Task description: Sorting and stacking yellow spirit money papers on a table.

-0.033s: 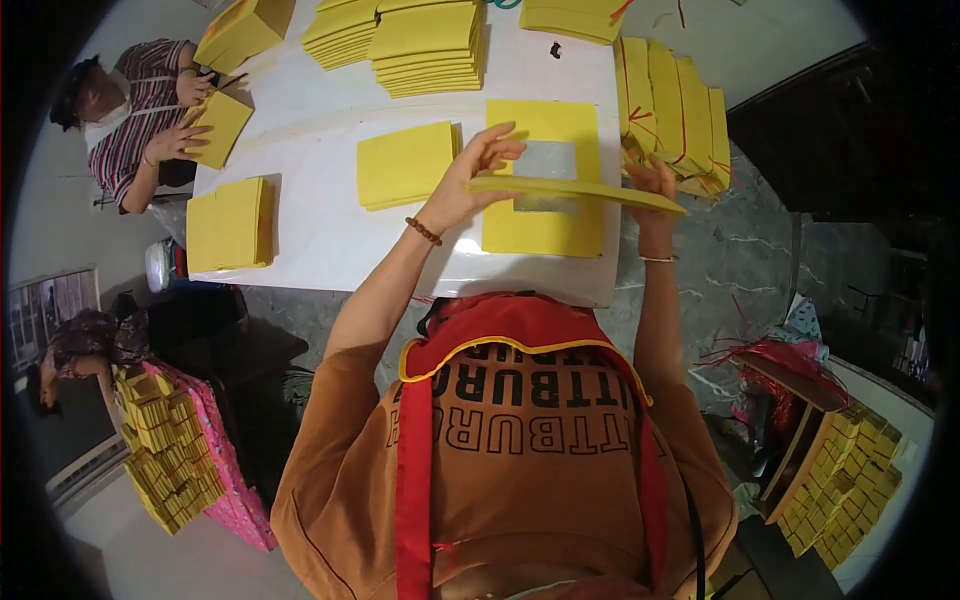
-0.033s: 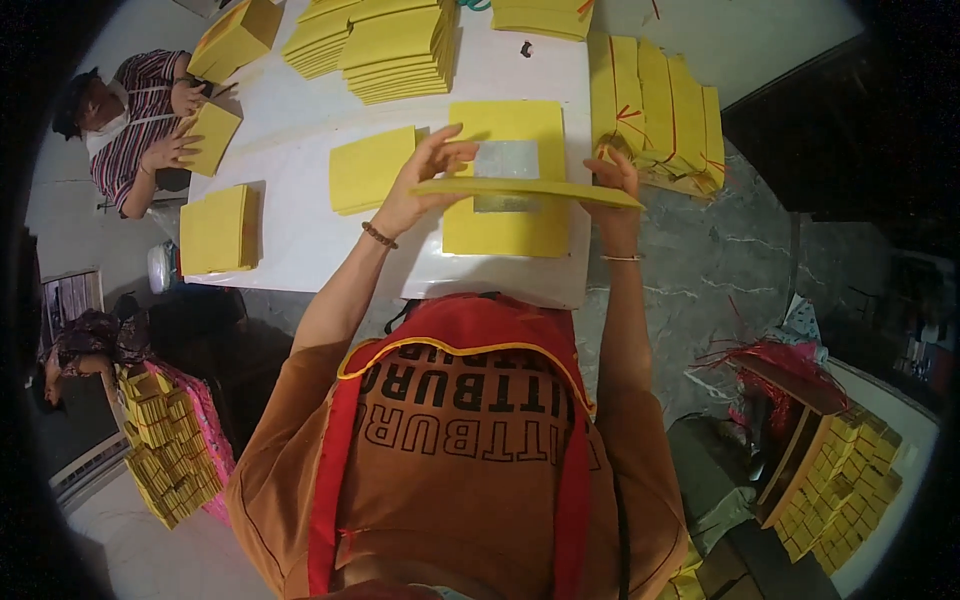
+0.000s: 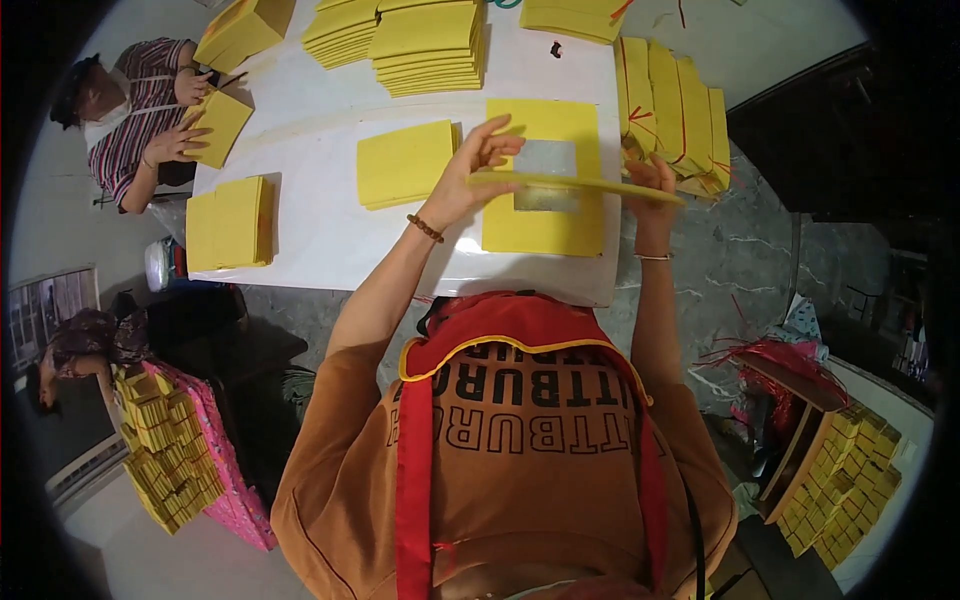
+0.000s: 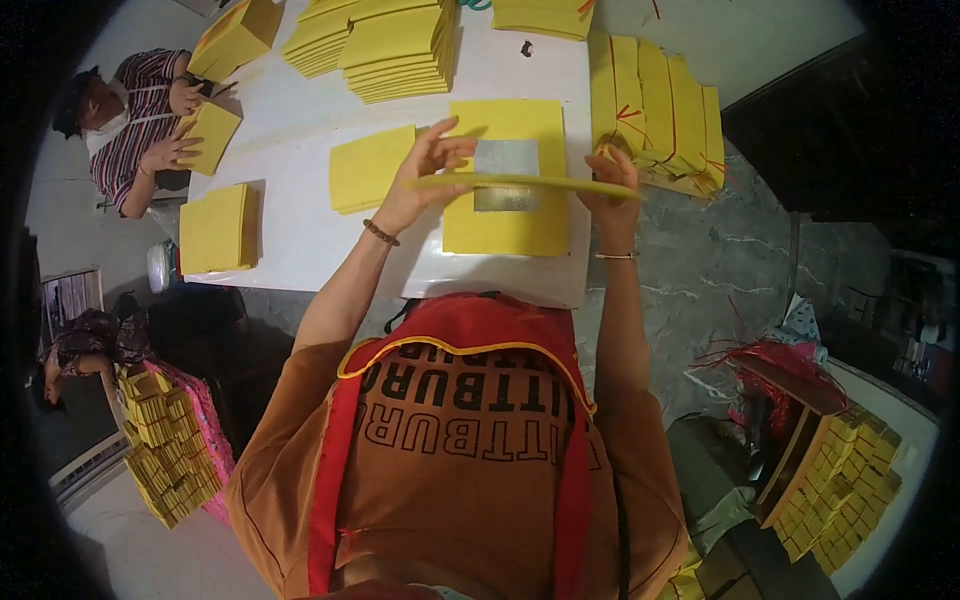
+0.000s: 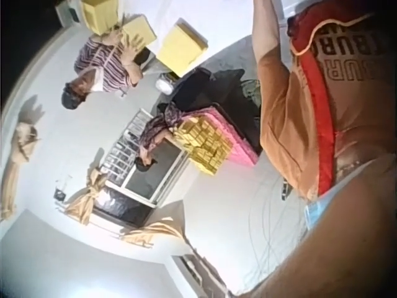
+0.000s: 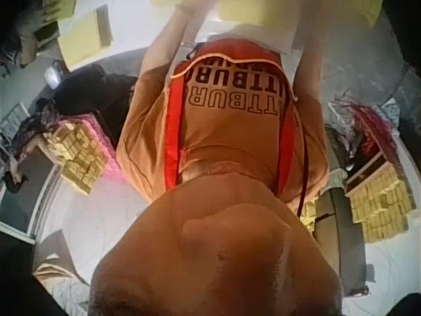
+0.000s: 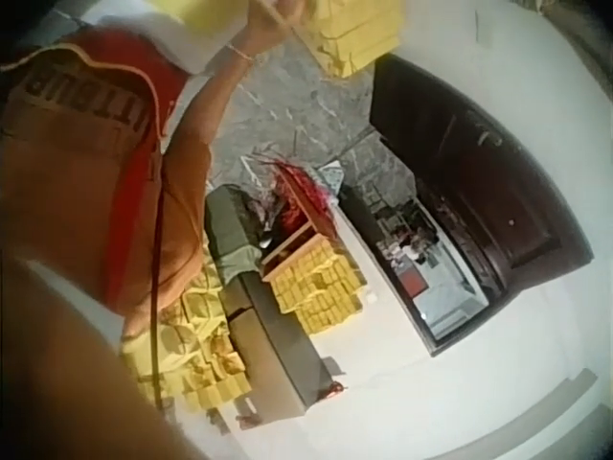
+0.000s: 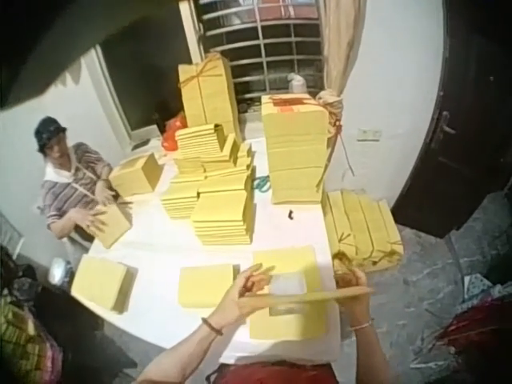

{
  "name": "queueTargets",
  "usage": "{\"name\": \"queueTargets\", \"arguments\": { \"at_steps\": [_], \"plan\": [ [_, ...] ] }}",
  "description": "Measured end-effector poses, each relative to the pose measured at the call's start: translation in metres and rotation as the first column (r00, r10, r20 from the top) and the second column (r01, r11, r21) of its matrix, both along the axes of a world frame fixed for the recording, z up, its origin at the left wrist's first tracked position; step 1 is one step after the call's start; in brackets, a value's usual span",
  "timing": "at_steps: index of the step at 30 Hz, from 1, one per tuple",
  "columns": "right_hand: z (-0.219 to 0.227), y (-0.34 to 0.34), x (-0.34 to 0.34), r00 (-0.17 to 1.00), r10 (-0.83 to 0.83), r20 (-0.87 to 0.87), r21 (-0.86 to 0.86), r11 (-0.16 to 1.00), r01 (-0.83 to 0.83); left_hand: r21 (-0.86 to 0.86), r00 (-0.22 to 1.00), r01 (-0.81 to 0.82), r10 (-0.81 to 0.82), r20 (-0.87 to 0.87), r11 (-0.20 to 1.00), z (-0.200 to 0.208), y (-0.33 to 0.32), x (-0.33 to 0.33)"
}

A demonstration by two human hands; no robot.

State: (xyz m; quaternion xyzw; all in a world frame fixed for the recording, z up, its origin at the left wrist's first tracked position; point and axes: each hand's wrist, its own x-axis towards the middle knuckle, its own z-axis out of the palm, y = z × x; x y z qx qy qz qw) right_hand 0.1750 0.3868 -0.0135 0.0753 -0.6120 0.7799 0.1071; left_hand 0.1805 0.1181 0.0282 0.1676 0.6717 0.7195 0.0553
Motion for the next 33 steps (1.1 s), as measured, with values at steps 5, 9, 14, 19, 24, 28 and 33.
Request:
{"name": "queueTargets", "arguments": {
  "at_steps": [5,9,14,19,24,28,33],
  "plan": [
    [0.006,-0.005,0.005,0.991,-0.032,0.132,0.021,0.999,0.029,0.107,0.993,-0.063,0.052,0.104,0.992,0.014,-0.002,0.000],
    [0.012,-0.001,0.002,0.998,0.021,0.066,0.081,0.996,-0.026,0.161,0.992,-0.074,0.057,0.108,0.984,0.009,-0.004,0.000],
    [0.008,-0.005,0.006,0.991,0.030,0.127,0.039,0.999,-0.035,0.139,0.987,-0.143,0.131,0.091,0.980,0.002,0.004,0.008],
    [0.008,0.000,0.009,0.992,-0.043,0.119,-0.057,0.997,0.050,0.223,0.978,-0.206,0.196,0.066,0.953,0.002,0.000,0.011],
    [0.014,-0.009,0.007,0.996,-0.049,0.081,-0.008,0.999,0.049,0.163,0.970,-0.234,0.221,0.098,0.958,0.002,0.008,0.012],
    [0.010,-0.005,0.009,0.994,-0.022,0.104,-0.039,0.999,0.026,0.224,0.967,-0.255,0.254,0.032,0.941,0.004,0.008,0.011],
    [0.011,0.000,0.008,0.989,0.053,0.137,0.106,0.992,-0.068,0.067,0.977,-0.209,0.211,-0.028,0.976,0.013,-0.003,0.009]
  ]
}}
